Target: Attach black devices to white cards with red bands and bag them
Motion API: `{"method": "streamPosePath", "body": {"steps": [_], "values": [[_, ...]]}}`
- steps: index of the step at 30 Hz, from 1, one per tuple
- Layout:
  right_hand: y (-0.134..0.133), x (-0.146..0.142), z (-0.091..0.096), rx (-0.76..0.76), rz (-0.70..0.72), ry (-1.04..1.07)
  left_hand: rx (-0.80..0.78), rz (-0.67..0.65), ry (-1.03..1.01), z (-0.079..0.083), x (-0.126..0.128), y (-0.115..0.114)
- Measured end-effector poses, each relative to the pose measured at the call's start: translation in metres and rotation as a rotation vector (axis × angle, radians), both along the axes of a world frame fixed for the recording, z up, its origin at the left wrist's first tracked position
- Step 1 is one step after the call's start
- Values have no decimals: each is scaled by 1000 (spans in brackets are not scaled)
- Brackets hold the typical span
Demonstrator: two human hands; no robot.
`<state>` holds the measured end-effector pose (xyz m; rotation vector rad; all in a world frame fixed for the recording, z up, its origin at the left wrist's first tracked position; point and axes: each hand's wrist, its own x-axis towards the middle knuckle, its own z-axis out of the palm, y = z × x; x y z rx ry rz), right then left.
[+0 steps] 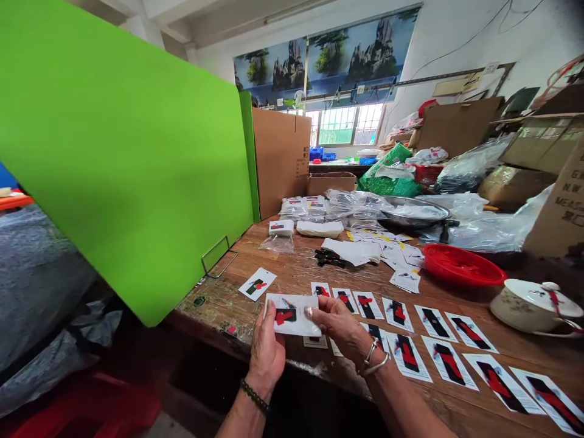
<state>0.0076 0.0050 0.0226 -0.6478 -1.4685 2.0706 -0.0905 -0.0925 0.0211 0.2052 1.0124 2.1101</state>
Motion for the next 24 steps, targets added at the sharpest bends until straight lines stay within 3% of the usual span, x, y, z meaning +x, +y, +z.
{"method": "streamPosePath", "body": {"steps": [5,10,17,22,24], "values": [[7,-4,12,6,-58,-53,-105,-96,94,6,-10,-4],[11,-6,15,-12,31,-118,-107,39,159,-4,-22,-5],[25,-35,1,434,-66,-240,-206,-8,269,-10,-35,-12],[45,-67,4,352,62,-232,-302,-1,356,-5,-67,-2],[53,-80,5,335,48,-189,-331,-53,430,-3,-77,8]]}}
